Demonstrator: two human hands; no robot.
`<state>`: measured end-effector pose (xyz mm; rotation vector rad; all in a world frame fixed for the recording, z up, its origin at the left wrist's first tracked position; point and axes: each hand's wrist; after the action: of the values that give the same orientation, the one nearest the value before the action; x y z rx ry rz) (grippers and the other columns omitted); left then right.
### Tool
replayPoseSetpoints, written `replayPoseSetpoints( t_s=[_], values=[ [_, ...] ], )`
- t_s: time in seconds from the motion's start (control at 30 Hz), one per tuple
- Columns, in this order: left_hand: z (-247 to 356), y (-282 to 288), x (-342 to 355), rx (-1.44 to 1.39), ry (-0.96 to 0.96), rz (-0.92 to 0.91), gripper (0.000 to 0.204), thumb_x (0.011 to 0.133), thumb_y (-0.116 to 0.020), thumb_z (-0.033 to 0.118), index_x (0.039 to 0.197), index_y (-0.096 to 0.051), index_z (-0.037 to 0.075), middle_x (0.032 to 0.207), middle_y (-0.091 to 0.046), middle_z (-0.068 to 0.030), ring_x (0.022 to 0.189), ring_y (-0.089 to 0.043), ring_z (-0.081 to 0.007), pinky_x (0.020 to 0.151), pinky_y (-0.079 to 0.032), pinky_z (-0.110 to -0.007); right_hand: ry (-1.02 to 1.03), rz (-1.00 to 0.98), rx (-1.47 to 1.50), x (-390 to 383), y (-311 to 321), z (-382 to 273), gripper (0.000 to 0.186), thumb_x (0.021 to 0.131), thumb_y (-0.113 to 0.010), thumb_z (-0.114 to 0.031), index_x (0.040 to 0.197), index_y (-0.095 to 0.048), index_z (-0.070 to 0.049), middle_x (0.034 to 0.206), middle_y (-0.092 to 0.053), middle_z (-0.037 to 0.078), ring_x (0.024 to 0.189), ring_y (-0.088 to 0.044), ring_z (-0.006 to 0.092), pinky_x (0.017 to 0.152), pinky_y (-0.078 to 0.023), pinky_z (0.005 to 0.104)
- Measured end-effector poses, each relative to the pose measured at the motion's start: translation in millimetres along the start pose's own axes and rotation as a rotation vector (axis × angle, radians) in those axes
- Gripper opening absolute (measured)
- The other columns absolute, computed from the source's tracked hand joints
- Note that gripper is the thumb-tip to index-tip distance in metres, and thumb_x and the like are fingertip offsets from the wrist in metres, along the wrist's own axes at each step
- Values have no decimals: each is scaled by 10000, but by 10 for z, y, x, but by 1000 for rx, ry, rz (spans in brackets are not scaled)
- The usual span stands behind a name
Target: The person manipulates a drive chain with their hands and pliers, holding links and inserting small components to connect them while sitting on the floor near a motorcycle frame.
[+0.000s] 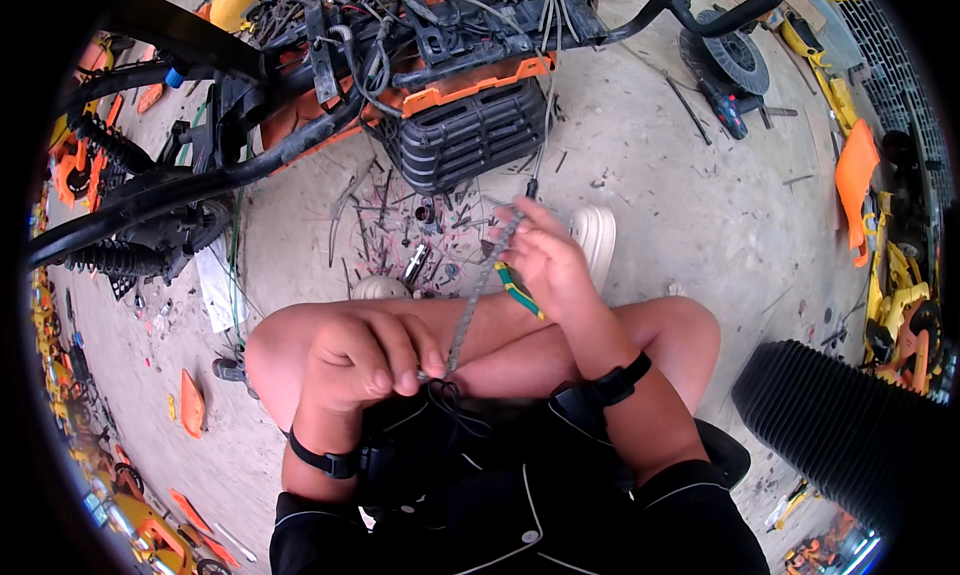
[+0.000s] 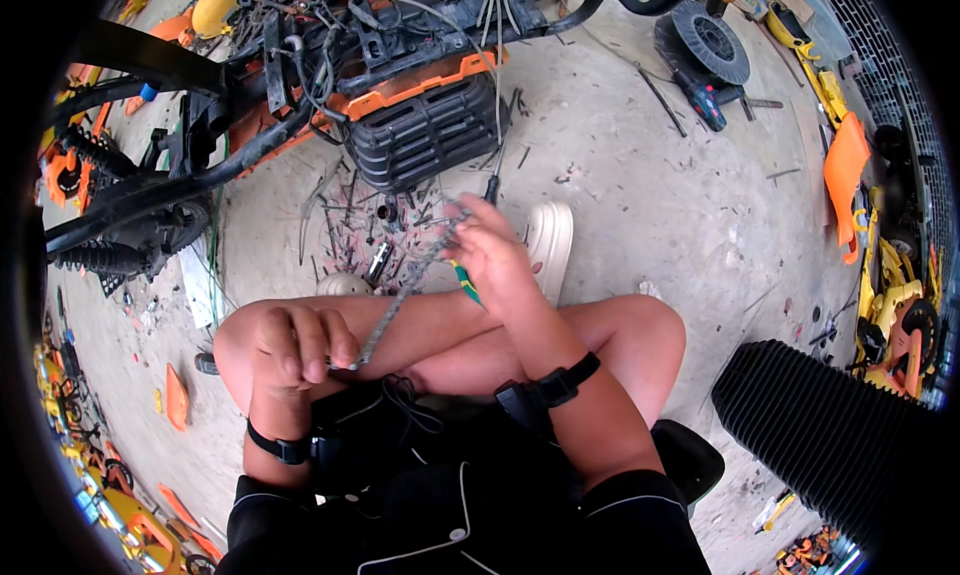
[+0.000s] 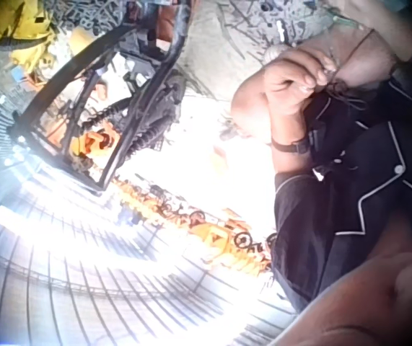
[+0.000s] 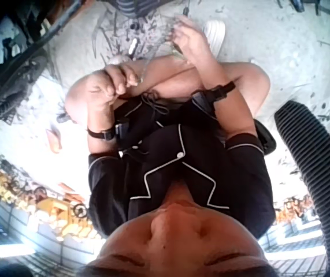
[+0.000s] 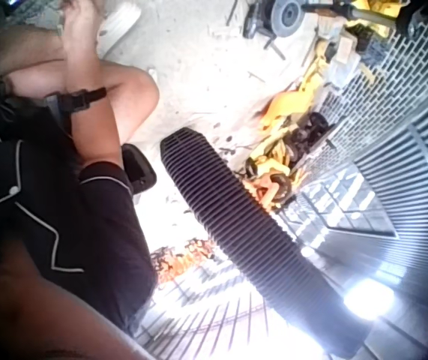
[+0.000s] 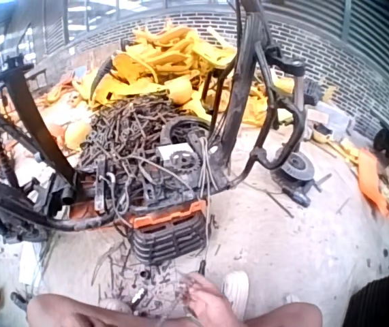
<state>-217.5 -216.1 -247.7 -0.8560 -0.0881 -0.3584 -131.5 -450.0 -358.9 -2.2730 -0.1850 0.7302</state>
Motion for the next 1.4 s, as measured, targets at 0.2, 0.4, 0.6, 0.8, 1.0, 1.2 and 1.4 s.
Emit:
replayPoseSetpoints(
  t_s=[0.2, 0.4, 0.6, 0.8, 1.0, 1.2, 1.4],
  values=[
    [-8, 52, 49, 197, -21, -28, 112, 896, -761, 147, 859, -669, 95, 890, -692, -93, 960, -651, -332, 846, -520, -450, 270, 391, 44, 95, 193, -298, 613, 961, -529, -14, 1522, -284, 10, 1311, -568, 193, 1070, -609, 270, 935, -486, 404],
    [-33, 165, 7, 209, -145, 263, 276, 861, -814, 267, 1007, -602, 169, 931, -591, 1, 981, -523, -241, 974, -428, -449, 355, 580, -109, 100, 220, -393, 799, 936, -526, 59, 1584, -65, -16, 1361, -531, 220, 1007, -631, 251, 847, -525, 370],
    [22, 145, 71, 185, -144, 395, 263, 914, -756, 296, 1054, -560, 189, 973, -513, 38, 959, -473, -186, 946, -392, -442, 376, 631, -223, 111, 215, -387, 803, 911, -509, 70, 1581, -76, -20, 1448, -465, 208, 977, -634, 241, 782, -536, 353],
    [24, 145, 74, 201, -119, 450, 214, 967, -679, 250, 1120, -569, 149, 1001, -510, 14, 950, -467, -179, 927, -388, -409, 423, 587, -377, 171, 301, -277, 594, 933, -542, 51, 1487, -334, 4, 1391, -514, 178, 898, -643, 184, 777, -523, 299],
    [-87, 233, 85, 324, 73, 589, 217, 988, -659, 146, 1168, -639, 26, 1038, -648, -57, 931, -578, -142, 881, -451, -280, 441, 356, -522, 148, 154, -133, 373, 1014, -536, -24, 1379, -461, -2, 1140, -661, 120, 802, -617, 130, 715, -518, 275],
    [-210, 233, 121, 739, 240, 579, 153, 994, -639, 82, 1119, -687, 9, 1040, -684, -28, 986, -617, -117, 883, -487, -260, 536, 140, -692, -102, -215, -25, 622, 1023, -531, -14, 1570, -240, -68, 1176, -668, 150, 800, -571, 98, 758, -503, 247],
    [-284, 210, 119, 940, 182, 521, 144, 976, -651, 66, 1100, -694, 5, 1059, -701, -75, 990, -634, -150, 886, -505, -287, 433, 49, -664, -138, -206, 100, 522, 1002, -569, 6, 1479, -362, -33, 1180, -665, 156, 876, -613, 114, 785, -526, 254]
  ],
)
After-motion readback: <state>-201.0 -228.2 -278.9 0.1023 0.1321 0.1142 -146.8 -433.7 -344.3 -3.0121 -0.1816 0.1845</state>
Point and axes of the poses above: each hand's wrist, its own x-axis towards the middle knuckle, its own y-axis out of the back of the hand, z = x × y
